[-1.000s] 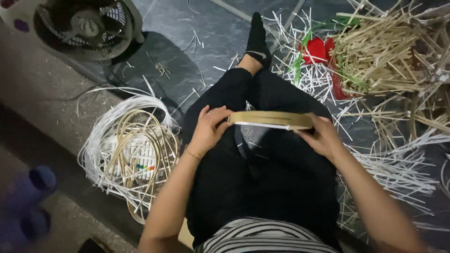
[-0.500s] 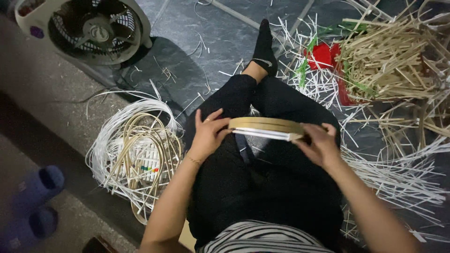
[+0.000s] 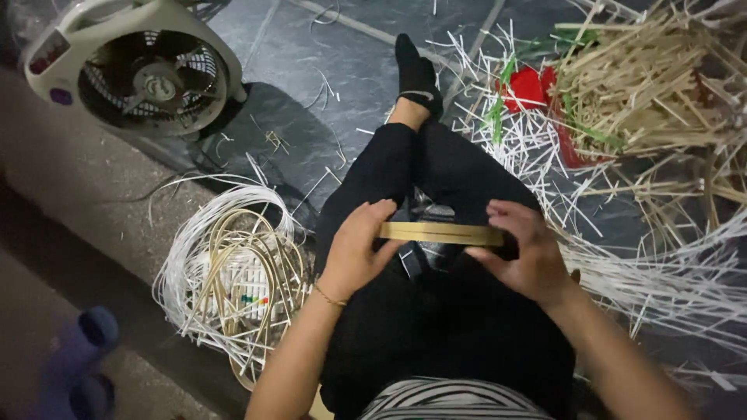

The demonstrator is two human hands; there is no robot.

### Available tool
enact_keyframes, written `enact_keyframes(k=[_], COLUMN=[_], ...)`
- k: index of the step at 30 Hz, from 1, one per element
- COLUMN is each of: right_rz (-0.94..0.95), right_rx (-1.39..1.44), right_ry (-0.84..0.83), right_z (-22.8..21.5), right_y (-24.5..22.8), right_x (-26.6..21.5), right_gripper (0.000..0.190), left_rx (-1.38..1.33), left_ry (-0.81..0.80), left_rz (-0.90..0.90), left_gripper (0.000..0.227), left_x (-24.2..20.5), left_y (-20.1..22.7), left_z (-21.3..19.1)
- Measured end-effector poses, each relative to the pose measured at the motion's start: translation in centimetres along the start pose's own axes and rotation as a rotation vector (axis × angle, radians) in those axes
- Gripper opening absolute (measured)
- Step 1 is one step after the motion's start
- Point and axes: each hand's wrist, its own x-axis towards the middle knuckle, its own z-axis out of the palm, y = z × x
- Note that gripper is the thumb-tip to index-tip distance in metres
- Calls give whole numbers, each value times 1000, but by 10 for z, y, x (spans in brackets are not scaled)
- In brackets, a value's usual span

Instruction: Wrapping a bamboo frame or handle with white plastic weaving strips.

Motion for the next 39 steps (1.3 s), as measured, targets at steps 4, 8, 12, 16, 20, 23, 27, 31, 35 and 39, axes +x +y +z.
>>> enact_keyframes(k=[4, 8, 12, 16, 20, 23, 27, 31, 35, 39], right_rz=[-215, -347, -403, -394, -397, -395, -378, -334, -297, -207], right_rx=[-130, -79, -83, -80, -95, -85, -100, -78, -55, 144], right_ry=[86, 50, 91, 118, 114, 130, 154, 140, 86, -8], right_z=[-1, -3, -4, -5, -5, -3, 0, 2, 2, -51], right_y=[-35, -40, -41, -42, -40, -38, -37, -37, -40, -36], right_x=[28, 38, 42, 44, 41, 37, 33, 32, 34, 49], right_gripper=[54, 51, 47, 42, 37, 35, 32, 31, 31, 35], left_rx=[188, 323, 399, 373, 270, 226, 209, 60, -65, -154], left_ry=[101, 242, 310, 280, 193, 69, -41, 17, -15, -65], left_rz=[282, 425, 488, 464, 402, 366, 274, 292, 184, 61], left_gripper=[42, 29, 24, 29, 31, 43, 48, 45, 38, 30], left_x=[7, 18, 22, 21, 18, 21, 19, 21, 19, 19], left_y=[15, 27, 30, 28, 25, 32, 31, 32, 34, 40], left_z=[9, 3, 3, 4, 3, -9, -9, -6, -10, -15])
